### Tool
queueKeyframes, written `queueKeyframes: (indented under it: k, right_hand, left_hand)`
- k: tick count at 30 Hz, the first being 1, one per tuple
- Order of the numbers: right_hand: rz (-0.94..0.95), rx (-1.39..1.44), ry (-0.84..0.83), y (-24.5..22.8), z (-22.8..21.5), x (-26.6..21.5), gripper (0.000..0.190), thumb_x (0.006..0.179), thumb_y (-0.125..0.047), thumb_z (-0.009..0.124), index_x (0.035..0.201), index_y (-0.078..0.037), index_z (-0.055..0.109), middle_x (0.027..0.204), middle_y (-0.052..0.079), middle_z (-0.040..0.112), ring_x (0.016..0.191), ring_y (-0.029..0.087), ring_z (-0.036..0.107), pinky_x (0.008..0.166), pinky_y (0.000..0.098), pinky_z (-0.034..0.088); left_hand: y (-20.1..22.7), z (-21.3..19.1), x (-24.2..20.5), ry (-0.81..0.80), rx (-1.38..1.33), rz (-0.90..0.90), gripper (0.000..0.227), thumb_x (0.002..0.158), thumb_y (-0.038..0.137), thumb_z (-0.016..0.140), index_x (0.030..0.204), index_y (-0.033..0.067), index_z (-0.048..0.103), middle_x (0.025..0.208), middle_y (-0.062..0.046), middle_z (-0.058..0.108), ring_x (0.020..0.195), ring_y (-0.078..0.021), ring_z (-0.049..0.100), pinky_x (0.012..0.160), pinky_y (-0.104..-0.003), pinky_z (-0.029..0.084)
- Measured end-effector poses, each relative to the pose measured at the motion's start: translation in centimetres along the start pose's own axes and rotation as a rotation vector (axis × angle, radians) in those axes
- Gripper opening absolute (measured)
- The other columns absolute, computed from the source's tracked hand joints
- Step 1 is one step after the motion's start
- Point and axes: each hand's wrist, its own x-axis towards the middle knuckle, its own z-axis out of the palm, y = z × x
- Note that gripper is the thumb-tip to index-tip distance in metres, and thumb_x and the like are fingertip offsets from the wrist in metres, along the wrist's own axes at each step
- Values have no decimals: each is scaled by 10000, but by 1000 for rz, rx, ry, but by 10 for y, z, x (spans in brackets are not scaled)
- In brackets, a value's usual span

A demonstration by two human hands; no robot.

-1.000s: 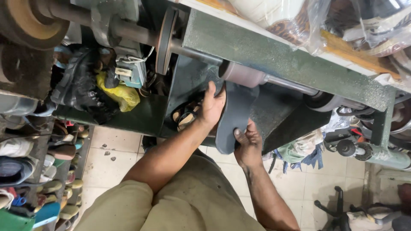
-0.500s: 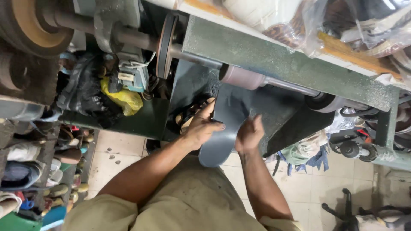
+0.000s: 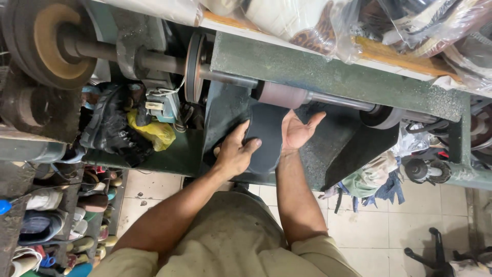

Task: Sand the edges of a shoe sole using a belt sander and inspect the work at a repair bench

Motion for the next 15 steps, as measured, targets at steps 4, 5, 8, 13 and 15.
queueKeyframes:
  k: [4,5,8,13,15]
  right_hand:
    - [94,-1,33,-42,-71,4,1012,785,-697,654,1295,172,564,1314,319,615,1318,372,541,1230,598,270]
    - [73,3,15,-27,-41,11,951,783,-687,666,1290,114,593,1291,264,649,1289,351,576,1239,581,290]
    - [36,-6,1,-3,4,13,908,787,-680,668,1315,54,587,1306,218,652,1286,341,588,1249,574,304]
    - [8,-48,53,12,16,-20,984,815,-696,633,1437,44,450,1462,255,531,1388,387,493,1251,615,284]
    - [12,-103,92,16,19,-36,970,871,-733,533,1484,11,418,1486,235,514,1395,356,482,1233,580,309]
  left_hand:
    - [-20,21,43,74,-128,35,660,897,364,710,1498,168,518,1404,-178,611,1372,-326,511,1094,-451,427]
    - [-18,19,44,90,-139,73,647,899,355,712,1484,145,530,1396,-209,602,1367,-350,507,1102,-455,424]
    - [-11,10,32,68,-144,121,637,906,338,700,1483,130,530,1414,-226,578,1375,-365,488,1123,-456,404]
    - [-10,-10,-12,-7,-5,94,676,898,392,671,1511,176,488,1440,-201,561,1375,-355,479,1131,-459,395]
    - [3,-18,-38,-30,12,146,692,898,323,677,1519,99,468,1425,-316,525,1369,-460,447,1138,-501,394]
